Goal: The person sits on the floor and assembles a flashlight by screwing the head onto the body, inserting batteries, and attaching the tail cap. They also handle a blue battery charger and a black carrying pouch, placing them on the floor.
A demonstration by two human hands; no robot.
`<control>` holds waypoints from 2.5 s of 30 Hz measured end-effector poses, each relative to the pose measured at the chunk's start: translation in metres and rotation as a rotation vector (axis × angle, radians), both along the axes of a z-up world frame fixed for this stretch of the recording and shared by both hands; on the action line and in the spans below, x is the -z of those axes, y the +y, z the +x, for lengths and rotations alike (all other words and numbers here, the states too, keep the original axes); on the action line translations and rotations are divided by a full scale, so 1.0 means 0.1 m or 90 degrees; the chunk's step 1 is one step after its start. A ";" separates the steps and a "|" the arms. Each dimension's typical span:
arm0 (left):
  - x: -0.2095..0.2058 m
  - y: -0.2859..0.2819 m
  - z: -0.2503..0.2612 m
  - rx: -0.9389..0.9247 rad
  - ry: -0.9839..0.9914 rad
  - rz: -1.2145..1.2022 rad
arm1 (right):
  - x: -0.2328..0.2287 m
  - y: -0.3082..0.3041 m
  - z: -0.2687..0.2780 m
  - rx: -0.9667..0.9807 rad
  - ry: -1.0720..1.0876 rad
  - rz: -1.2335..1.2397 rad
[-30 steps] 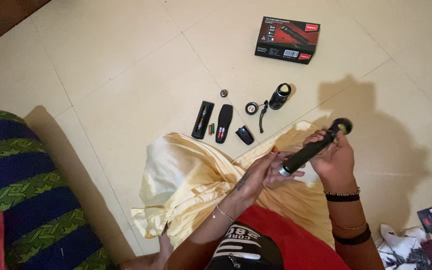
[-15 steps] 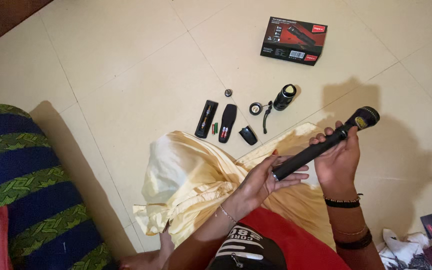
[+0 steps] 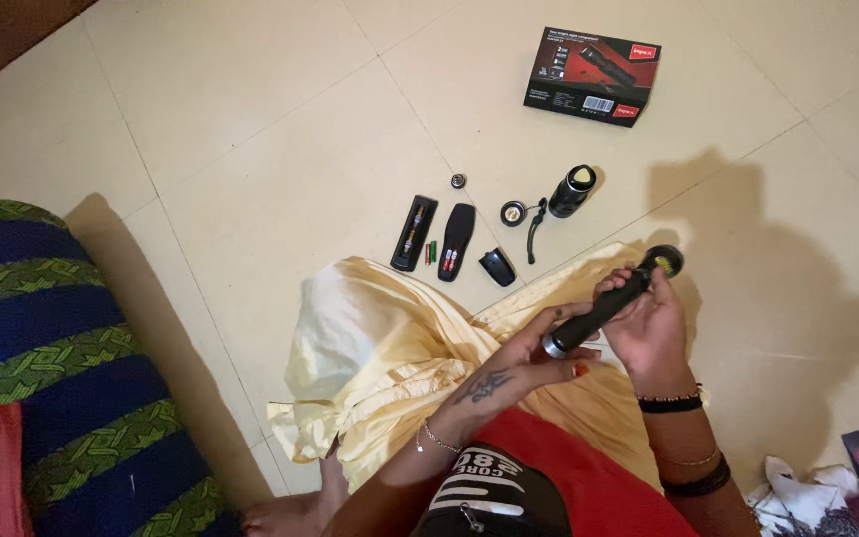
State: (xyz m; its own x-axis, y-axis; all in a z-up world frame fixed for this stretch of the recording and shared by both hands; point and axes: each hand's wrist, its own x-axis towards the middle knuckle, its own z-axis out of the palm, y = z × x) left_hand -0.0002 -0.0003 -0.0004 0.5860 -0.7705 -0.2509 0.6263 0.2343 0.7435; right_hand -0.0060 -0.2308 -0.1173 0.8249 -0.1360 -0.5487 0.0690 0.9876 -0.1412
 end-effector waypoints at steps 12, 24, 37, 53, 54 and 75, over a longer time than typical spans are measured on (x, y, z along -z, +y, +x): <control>-0.29 0.03 0.10 -0.064 -0.248 0.291 | 0.20 0.24 0.00 -0.191 0.073 -0.105; -0.38 0.09 0.24 -0.105 -0.447 0.427 | 0.51 0.58 -0.02 -0.337 -0.289 0.078; -0.17 0.14 0.44 -0.156 -0.545 0.524 | 0.24 0.74 -0.11 -0.546 0.067 -0.074; 0.03 0.11 0.84 -0.261 -0.598 0.582 | -0.10 0.73 0.55 -0.550 -0.083 -0.851; 0.06 0.10 0.89 -0.261 -0.608 0.591 | -0.03 0.72 0.63 -0.572 -0.076 -0.910; 1.45 1.06 1.74 -0.407 -0.284 0.585 | 0.33 0.79 2.42 -0.420 -0.082 -0.936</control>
